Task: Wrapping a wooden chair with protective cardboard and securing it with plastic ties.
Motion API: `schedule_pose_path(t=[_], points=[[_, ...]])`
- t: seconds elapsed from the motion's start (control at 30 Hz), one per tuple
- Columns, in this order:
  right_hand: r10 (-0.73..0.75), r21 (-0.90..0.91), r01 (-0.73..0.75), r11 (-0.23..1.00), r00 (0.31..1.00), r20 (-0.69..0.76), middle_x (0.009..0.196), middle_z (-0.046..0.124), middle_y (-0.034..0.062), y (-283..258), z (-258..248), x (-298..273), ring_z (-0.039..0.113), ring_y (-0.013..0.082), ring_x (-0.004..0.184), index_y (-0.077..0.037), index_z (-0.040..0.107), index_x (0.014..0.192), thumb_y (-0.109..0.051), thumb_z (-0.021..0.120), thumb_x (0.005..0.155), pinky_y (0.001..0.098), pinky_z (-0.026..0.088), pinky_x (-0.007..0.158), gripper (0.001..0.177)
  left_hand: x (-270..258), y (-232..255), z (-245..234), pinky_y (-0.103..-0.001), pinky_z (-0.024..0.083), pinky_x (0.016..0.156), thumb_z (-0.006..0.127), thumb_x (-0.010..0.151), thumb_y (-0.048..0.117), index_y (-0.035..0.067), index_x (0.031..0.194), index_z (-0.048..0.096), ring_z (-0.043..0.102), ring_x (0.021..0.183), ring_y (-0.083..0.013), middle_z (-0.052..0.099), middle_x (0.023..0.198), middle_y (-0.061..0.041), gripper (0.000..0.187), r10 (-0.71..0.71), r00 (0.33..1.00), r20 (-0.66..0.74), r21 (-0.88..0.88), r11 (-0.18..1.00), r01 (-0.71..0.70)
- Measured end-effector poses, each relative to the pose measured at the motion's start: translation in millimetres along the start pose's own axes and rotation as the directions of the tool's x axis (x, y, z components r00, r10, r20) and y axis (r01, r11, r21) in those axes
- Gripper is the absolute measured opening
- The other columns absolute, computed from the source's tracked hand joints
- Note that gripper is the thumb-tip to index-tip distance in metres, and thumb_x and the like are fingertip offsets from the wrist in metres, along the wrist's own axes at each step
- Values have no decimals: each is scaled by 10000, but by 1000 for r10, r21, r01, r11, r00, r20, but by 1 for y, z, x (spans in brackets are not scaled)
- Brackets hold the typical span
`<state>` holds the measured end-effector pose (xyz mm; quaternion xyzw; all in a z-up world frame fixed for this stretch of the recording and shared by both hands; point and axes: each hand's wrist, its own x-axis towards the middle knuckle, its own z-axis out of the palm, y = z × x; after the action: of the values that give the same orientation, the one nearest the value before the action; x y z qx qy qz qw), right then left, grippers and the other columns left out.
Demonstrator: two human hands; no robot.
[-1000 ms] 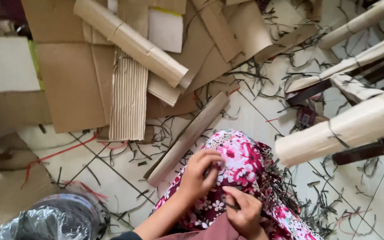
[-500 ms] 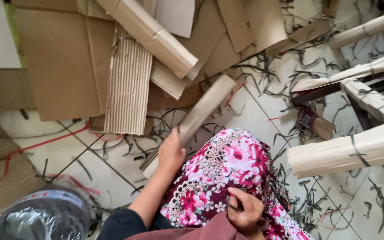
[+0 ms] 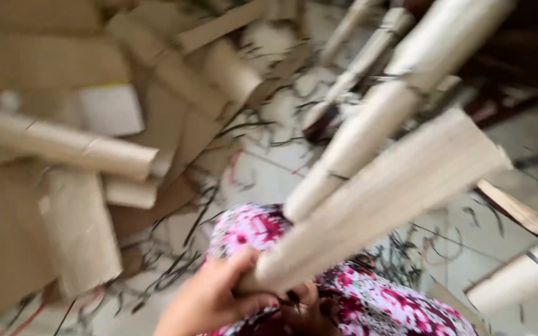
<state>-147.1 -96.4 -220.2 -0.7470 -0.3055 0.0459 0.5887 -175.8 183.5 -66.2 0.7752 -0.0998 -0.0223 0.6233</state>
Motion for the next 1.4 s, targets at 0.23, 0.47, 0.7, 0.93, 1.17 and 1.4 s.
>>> schedule_pose_path(t=[0.23,0.47,0.7,0.93,1.17,1.4], points=[[143,377,3,926,923,-358,1187,702,161,13,-104,-27,679,240,1048,-19,581,1292,-141,620,919,370,554,854,394,76,46,108,-322,601,619,773,819,120,87,1176,605,798,738,-228,793,887,-76,396,115,963,245,-138,987,-83],[446,665,-1,747,743,-500,1251,639,213,-19,-170,-28,587,202,970,31,436,1492,-118,555,956,283,465,740,569,149,3,205,-381,605,815,723,882,220,32,1285,499,736,958,-263,728,1131,-182,499,46,984,170,-313,950,9],[354,120,-388,914,616,-704,972,709,174,3,-188,-42,657,215,778,56,472,1398,-89,775,811,275,520,627,676,151,-20,225,-351,578,737,792,834,171,14,1238,546,720,837,-237,746,1018,-144,499,133,991,-15,-214,968,-133],[449,63,-460,886,814,-370,748,841,162,15,-135,-41,775,211,619,57,790,985,36,771,750,303,627,592,236,74,46,100,-337,563,654,741,810,161,61,1166,613,717,729,-223,779,921,-103,392,19,1000,-6,-112,993,-19],[476,-50,-480,876,842,255,554,746,30,-77,-18,28,542,90,434,-25,866,736,-112,803,837,242,405,441,148,-27,30,-23,-309,597,661,700,787,51,170,1054,679,769,721,-162,847,911,26,293,-200,962,-186,131,965,226],[278,-222,-168,960,588,760,900,781,-14,-90,67,91,710,125,742,-104,763,1116,-71,732,802,243,548,691,318,-68,-103,-75,-274,540,744,619,797,173,229,1159,768,629,738,-147,779,858,43,396,-717,647,-258,91,649,755]])
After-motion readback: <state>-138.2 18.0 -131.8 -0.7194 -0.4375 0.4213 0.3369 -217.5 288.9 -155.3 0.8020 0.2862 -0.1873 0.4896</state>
